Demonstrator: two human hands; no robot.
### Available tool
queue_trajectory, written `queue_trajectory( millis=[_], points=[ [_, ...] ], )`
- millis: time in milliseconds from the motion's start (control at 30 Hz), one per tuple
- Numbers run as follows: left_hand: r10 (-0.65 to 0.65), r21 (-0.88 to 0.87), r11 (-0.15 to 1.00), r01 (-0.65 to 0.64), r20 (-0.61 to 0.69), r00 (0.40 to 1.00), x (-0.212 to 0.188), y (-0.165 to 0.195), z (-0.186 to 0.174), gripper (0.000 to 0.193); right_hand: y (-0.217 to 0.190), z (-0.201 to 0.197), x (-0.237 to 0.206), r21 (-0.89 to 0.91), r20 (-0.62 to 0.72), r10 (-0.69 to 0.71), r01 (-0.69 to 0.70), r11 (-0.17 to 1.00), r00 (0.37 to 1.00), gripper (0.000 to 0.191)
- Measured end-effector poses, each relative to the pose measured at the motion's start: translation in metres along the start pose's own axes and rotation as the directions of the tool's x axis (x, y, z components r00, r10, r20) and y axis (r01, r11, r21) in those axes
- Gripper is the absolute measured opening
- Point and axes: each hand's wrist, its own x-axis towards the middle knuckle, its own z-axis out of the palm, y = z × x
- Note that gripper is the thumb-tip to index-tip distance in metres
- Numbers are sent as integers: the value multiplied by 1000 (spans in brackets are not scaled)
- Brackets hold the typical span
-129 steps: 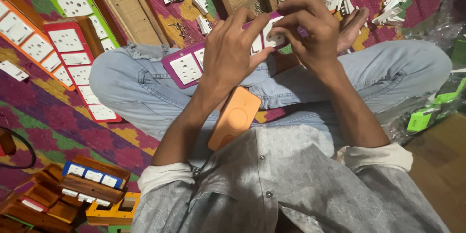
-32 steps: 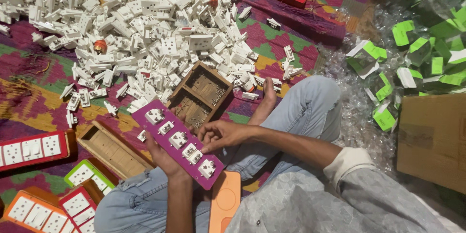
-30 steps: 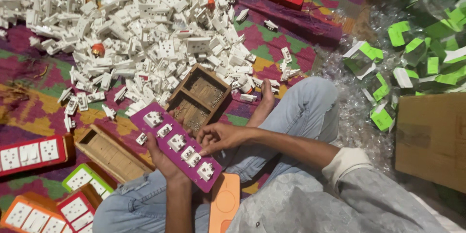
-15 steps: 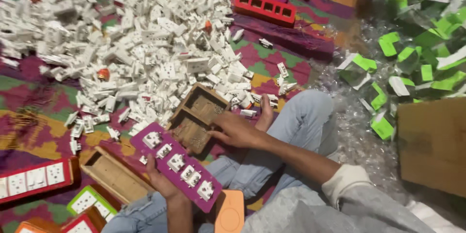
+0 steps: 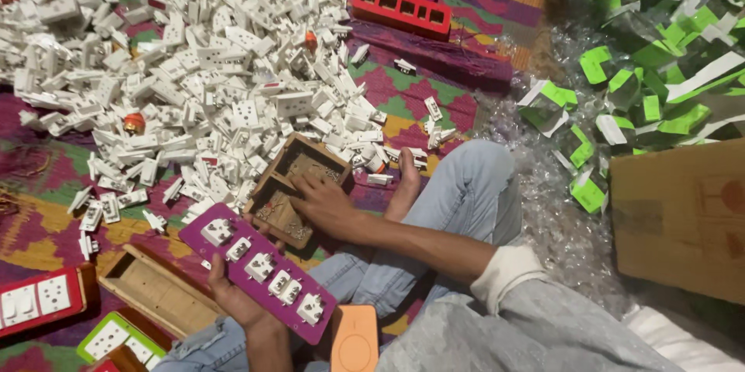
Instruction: The person sits on a patterned mat and assembles a purple power strip by inserting white socket modules into the casing. They repeatedly pick up modules, align them, and press them into place, occasionally flipping the strip to check the fit.
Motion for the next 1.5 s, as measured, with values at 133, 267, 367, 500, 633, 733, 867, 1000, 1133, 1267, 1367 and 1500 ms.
queue_trajectory(
  millis=[133,267,367,500,633,733,867,1000,1133,1267,1367,1500],
  points=[
    [-8,-27,1000,8,-11,1000,4,-1,-5,65,-12,4,17,50,76,150,-154,987,986,31],
    [-26,-63,998,31,80,996,2,-3,-13,68,-13,5,19,95,39,211,-214,972,977,17],
    [-73,-139,986,87,98,992,7,-7,-13,70,-15,2,21,61,-28,225,-223,973,974,18],
    [-9,-35,999,9,-7,1000,10,2,-11,67,-36,4,29,80,-51,144,-139,987,988,32],
    [-90,-143,986,82,-49,995,1,2,-7,69,-43,14,25,130,-87,-87,98,987,992,59],
    [-117,-176,978,111,-27,993,2,4,-9,72,-31,24,26,222,56,-113,99,970,992,64],
    [-57,-66,996,56,-13,998,6,9,-12,67,-25,33,30,258,-69,-163,176,950,984,66],
    [-66,-81,995,59,-88,994,7,7,-7,62,-28,32,29,458,76,-40,1,889,996,28],
    [-80,-203,976,85,32,996,7,10,-4,53,-28,31,32,437,118,43,-91,895,992,11],
    [-154,-186,970,158,34,987,11,11,-4,61,-26,36,41,391,365,170,-316,865,916,5],
    [-86,-81,993,87,13,996,10,11,-4,61,-26,40,42,322,65,3,-24,946,998,22],
    [-182,-146,972,185,39,983,8,12,-2,60,-27,41,36,275,78,21,-41,961,997,23]
  ],
)
